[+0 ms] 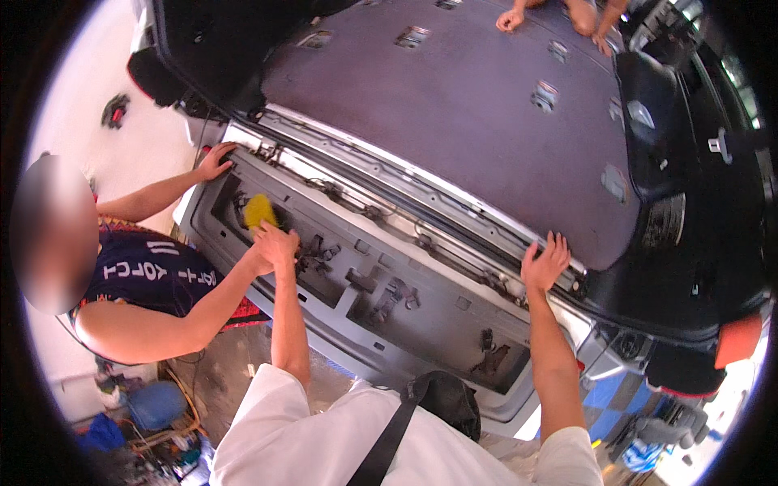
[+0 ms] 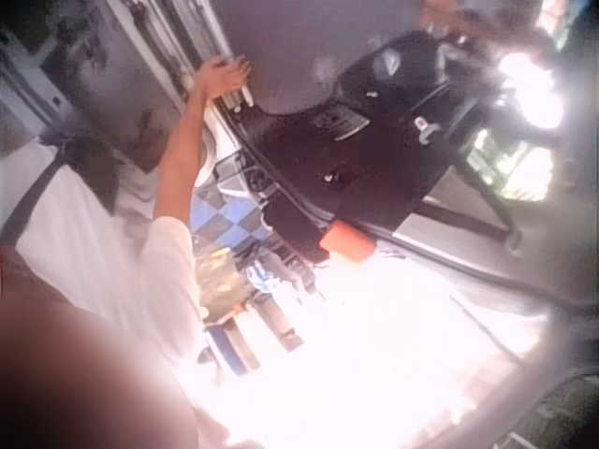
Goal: The person installs a large grey plastic trim panel into the rear cargo area of a silver SUV. They align the panel with mounting points and press it into place while another person assists from inside the vehicle.
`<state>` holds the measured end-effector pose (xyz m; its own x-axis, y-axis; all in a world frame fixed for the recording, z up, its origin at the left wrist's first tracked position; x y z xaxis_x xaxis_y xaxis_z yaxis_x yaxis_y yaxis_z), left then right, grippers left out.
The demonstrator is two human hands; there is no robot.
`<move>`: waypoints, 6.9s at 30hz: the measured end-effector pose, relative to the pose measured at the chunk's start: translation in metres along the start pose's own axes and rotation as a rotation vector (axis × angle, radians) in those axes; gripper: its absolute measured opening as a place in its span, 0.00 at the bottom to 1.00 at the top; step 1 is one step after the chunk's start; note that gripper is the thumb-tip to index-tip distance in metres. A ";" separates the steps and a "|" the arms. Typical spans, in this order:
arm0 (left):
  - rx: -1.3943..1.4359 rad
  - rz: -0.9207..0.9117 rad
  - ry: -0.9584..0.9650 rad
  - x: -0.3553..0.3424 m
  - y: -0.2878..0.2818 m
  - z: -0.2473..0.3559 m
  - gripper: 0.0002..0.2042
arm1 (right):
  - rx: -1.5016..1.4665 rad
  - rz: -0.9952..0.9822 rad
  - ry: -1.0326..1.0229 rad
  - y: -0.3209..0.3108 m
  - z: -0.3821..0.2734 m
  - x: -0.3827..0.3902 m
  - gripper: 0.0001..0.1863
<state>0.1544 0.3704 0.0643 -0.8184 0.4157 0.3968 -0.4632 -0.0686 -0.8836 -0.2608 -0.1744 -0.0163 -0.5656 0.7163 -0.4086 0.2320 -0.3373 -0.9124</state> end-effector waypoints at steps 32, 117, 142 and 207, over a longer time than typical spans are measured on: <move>0.525 0.681 0.843 -0.011 0.019 0.353 0.06 | 0.009 -0.034 0.060 0.001 0.000 0.001 0.26; 0.316 0.668 -0.018 0.312 0.234 0.230 0.45 | -0.210 0.218 -0.214 -0.010 0.040 0.014 0.23; 0.751 0.642 0.129 0.294 0.205 0.274 0.29 | -0.490 0.102 0.210 -0.010 0.041 0.012 0.15; 0.461 0.439 1.171 -0.006 0.227 0.512 0.08 | -0.258 0.069 -0.284 0.001 0.058 -0.019 0.13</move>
<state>-0.1201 -0.1124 -0.0112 -0.2626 0.7936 -0.5488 -0.5000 -0.5984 -0.6261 -0.2956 -0.2235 -0.0079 -0.7299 0.4873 -0.4793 0.4480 -0.1885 -0.8739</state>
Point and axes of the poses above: each hand's wrist, its own x-axis away from the middle knuckle, its own y-axis out of the palm, z = x × y, the point moved 2 cm from there along -x, towards the middle knuckle, and after that the axes turned 11 degrees about x, right-handed, at the moved point
